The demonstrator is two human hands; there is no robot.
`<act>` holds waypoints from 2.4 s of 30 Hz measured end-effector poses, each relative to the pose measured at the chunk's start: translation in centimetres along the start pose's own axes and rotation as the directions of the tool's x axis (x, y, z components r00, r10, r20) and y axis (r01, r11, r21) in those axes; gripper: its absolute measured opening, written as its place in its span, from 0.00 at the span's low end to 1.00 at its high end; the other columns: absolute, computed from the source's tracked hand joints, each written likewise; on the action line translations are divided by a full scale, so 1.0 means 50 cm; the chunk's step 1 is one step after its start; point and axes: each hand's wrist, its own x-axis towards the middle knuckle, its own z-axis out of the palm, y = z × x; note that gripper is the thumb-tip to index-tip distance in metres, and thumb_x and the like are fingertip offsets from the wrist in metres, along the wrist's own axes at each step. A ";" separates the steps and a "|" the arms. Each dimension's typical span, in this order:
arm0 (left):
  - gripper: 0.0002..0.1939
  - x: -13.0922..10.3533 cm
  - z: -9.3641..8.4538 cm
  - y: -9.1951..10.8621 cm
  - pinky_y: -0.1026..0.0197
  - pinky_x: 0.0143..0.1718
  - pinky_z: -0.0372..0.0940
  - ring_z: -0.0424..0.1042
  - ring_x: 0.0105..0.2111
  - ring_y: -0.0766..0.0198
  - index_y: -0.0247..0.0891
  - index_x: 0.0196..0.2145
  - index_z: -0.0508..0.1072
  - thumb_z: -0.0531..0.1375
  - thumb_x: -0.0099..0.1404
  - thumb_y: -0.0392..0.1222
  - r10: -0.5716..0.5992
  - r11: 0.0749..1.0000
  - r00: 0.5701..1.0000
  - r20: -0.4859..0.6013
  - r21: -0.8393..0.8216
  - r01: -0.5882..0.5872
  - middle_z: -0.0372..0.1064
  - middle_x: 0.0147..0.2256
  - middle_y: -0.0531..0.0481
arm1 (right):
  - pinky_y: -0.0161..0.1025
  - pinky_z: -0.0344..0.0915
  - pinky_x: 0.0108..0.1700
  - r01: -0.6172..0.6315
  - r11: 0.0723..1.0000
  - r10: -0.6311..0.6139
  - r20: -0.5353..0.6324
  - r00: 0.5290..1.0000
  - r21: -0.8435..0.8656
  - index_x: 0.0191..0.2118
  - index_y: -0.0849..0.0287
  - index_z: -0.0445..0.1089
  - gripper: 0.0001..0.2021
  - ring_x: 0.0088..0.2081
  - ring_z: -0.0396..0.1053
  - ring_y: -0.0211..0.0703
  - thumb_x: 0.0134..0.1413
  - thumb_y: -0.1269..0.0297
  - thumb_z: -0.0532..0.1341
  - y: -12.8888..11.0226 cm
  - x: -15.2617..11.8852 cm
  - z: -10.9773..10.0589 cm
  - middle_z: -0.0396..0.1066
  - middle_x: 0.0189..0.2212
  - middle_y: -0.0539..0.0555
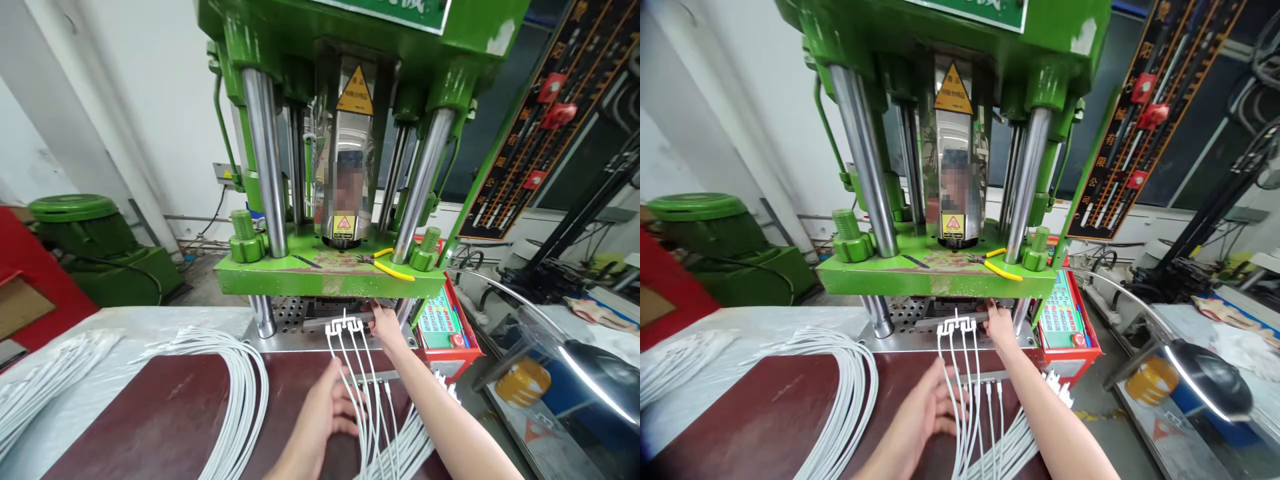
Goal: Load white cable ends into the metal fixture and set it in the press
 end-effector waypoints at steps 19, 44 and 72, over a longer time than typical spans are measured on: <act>0.19 0.098 -0.059 0.036 0.72 0.13 0.42 0.47 0.10 0.77 0.32 0.28 0.72 0.63 0.53 0.54 0.217 0.976 0.961 -0.172 0.018 -0.218 0.55 0.09 0.58 | 0.31 0.55 0.18 -0.179 0.888 0.195 0.005 0.981 0.423 0.33 0.62 0.70 0.25 0.15 0.60 0.35 0.60 0.46 0.46 0.017 -0.135 -0.017 0.59 0.14 0.47; 0.16 0.109 -0.071 0.018 0.66 0.13 0.45 0.53 0.12 0.69 0.34 0.28 0.75 0.55 0.59 0.49 0.401 0.812 0.915 -0.043 0.479 -0.334 0.56 0.11 0.57 | 0.45 0.66 0.45 0.455 0.818 -0.413 0.192 0.890 -0.353 0.53 0.66 0.64 0.21 0.40 0.69 0.48 0.51 0.75 0.55 -0.036 -0.198 -0.084 0.72 0.39 0.58; 0.17 0.095 -0.052 0.003 0.66 0.13 0.43 0.51 0.12 0.70 0.36 0.18 0.72 0.58 0.57 0.50 0.340 0.847 0.940 0.006 0.432 -0.309 0.56 0.10 0.55 | 0.33 0.59 0.28 0.182 0.969 -0.172 0.069 0.983 -0.168 0.26 0.58 0.70 0.04 0.24 0.66 0.38 0.47 0.69 0.58 -0.081 -0.198 -0.052 0.71 0.23 0.49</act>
